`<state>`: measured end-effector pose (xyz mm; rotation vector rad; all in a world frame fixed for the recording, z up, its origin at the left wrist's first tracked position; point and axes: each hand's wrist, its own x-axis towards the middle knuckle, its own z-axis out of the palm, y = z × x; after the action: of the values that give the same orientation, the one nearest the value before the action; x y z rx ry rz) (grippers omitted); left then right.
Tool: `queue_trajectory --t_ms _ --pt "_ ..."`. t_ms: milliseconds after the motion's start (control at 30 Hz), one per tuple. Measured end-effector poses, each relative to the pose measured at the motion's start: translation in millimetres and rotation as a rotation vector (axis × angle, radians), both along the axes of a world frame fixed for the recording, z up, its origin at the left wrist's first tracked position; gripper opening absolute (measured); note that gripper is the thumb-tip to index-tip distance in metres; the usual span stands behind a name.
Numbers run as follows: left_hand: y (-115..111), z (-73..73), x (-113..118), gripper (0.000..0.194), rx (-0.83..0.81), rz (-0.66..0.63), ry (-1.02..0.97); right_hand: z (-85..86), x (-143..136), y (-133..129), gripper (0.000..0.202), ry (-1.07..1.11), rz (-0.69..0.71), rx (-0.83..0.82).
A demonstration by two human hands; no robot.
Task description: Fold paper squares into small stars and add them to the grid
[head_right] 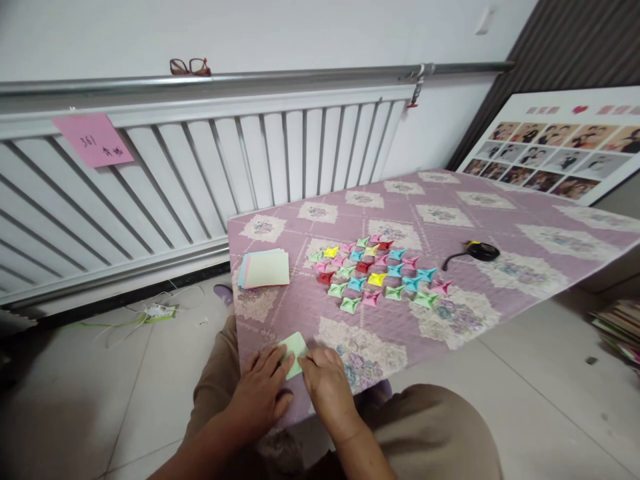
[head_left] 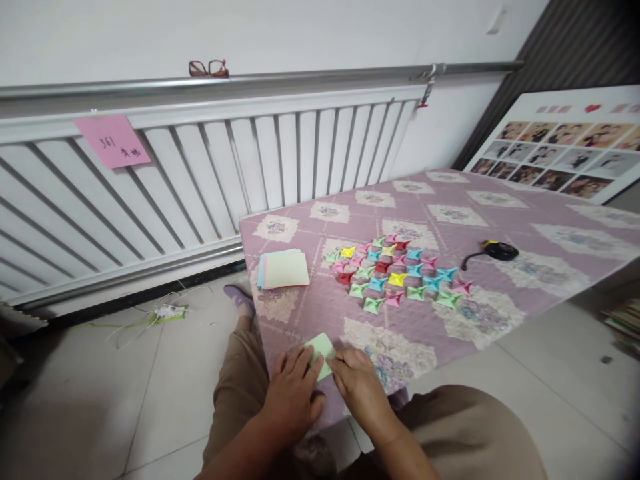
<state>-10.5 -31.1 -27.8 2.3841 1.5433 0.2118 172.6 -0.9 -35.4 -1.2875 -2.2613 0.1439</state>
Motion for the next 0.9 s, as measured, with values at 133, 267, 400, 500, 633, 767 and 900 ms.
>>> queue_trajectory --t_ms 133,267,400,500,633,767,900 --pt "0 0.8 0 0.057 0.008 -0.002 0.0 2.3 0 -1 0.021 -0.028 -0.006 0.005" --pt "0 0.6 0 0.056 0.017 -0.014 0.008 2.6 1 -1 0.018 -0.032 0.004 0.016" --pt "-1 0.3 0 0.055 0.013 -0.008 0.011 0.7 1 -1 0.016 -0.026 0.002 0.026" --pt "-1 0.2 0 0.054 0.014 -0.015 0.019 0.2 0 -1 0.015 -0.011 0.007 0.048" --pt "0 -1.1 -2 0.054 0.027 -0.027 0.035 1.9 3 -4 0.016 0.002 0.037 0.026" --pt "1 -2.6 -4 0.055 0.021 -0.047 0.052 0.0 12 -8 0.021 0.05 0.064 0.028" --pt "2 -2.1 -5 0.056 0.009 -0.069 0.054 -6.3 18 -10 0.021 0.078 0.009 0.071"
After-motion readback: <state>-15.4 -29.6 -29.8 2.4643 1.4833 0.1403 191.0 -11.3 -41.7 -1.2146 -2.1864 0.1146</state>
